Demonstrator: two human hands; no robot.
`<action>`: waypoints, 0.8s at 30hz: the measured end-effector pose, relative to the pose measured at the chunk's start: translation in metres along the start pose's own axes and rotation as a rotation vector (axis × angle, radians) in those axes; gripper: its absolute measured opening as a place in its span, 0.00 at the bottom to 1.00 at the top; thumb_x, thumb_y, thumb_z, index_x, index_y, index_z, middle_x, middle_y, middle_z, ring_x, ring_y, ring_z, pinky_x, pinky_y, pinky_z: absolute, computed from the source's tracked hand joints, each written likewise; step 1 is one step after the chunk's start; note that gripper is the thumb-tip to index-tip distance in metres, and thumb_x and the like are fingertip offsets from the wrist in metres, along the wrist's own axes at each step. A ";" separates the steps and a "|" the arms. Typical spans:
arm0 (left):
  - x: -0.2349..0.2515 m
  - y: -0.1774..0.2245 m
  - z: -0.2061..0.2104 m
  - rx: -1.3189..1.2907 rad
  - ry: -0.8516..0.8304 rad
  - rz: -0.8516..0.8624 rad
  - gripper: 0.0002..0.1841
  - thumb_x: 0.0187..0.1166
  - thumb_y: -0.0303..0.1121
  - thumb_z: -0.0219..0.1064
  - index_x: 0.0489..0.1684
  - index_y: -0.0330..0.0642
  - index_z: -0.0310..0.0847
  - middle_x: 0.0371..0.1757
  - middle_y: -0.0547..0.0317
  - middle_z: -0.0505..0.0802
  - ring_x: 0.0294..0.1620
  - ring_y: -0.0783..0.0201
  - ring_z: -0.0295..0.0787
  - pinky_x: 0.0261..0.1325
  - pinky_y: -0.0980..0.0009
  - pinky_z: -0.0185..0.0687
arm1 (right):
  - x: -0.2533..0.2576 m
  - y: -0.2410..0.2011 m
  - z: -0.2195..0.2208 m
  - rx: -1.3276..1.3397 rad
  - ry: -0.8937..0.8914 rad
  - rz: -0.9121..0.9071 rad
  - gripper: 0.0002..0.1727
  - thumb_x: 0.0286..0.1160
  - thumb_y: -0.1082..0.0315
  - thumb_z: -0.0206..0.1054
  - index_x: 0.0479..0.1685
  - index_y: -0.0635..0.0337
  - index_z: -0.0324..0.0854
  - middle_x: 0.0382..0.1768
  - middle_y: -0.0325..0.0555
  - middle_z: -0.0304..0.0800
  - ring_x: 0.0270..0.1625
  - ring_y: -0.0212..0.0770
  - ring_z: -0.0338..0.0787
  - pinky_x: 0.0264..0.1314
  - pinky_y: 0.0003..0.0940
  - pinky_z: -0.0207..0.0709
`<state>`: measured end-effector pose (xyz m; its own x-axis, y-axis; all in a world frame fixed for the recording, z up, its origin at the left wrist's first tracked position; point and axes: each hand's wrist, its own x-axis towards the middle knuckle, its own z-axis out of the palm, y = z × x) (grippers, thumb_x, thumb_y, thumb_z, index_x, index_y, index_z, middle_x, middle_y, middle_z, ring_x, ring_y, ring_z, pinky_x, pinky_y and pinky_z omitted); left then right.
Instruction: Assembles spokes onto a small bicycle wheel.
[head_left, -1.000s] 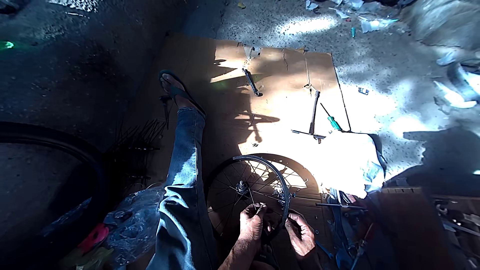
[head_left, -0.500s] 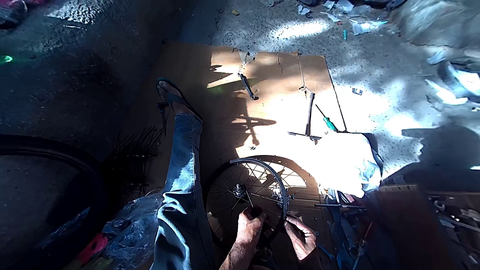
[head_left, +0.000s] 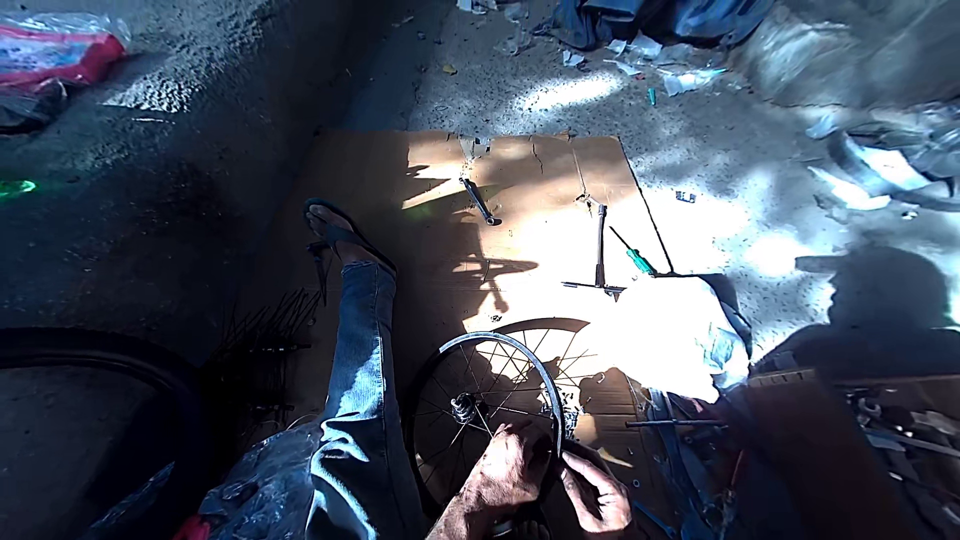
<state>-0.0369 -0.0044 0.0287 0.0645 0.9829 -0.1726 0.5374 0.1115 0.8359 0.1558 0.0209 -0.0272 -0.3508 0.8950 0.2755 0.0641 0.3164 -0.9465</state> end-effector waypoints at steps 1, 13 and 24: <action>0.001 0.000 -0.002 -0.023 -0.006 0.008 0.13 0.79 0.36 0.65 0.53 0.39 0.88 0.53 0.50 0.93 0.59 0.56 0.90 0.72 0.55 0.79 | -0.001 -0.003 -0.001 -0.011 -0.014 0.011 0.11 0.70 0.75 0.71 0.48 0.66 0.93 0.59 0.53 0.92 0.65 0.38 0.90 0.67 0.29 0.86; 0.008 0.006 -0.011 0.155 -0.324 -0.018 0.20 0.92 0.42 0.52 0.57 0.37 0.86 0.60 0.42 0.89 0.67 0.46 0.85 0.76 0.49 0.75 | 0.001 -0.017 -0.004 0.111 -0.027 0.323 0.15 0.65 0.82 0.69 0.53 0.73 0.85 0.49 0.49 0.93 0.42 0.33 0.94 0.47 0.31 0.92; 0.014 0.003 -0.015 0.062 -0.373 -0.052 0.17 0.89 0.40 0.56 0.58 0.40 0.87 0.59 0.43 0.91 0.62 0.46 0.89 0.70 0.46 0.79 | 0.003 -0.020 -0.008 0.079 -0.044 0.418 0.16 0.66 0.79 0.71 0.55 0.70 0.84 0.50 0.48 0.93 0.40 0.34 0.94 0.45 0.31 0.92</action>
<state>-0.0469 0.0122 0.0366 0.3315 0.8537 -0.4017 0.5972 0.1397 0.7898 0.1609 0.0198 -0.0066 -0.3496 0.9264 -0.1402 0.1377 -0.0972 -0.9857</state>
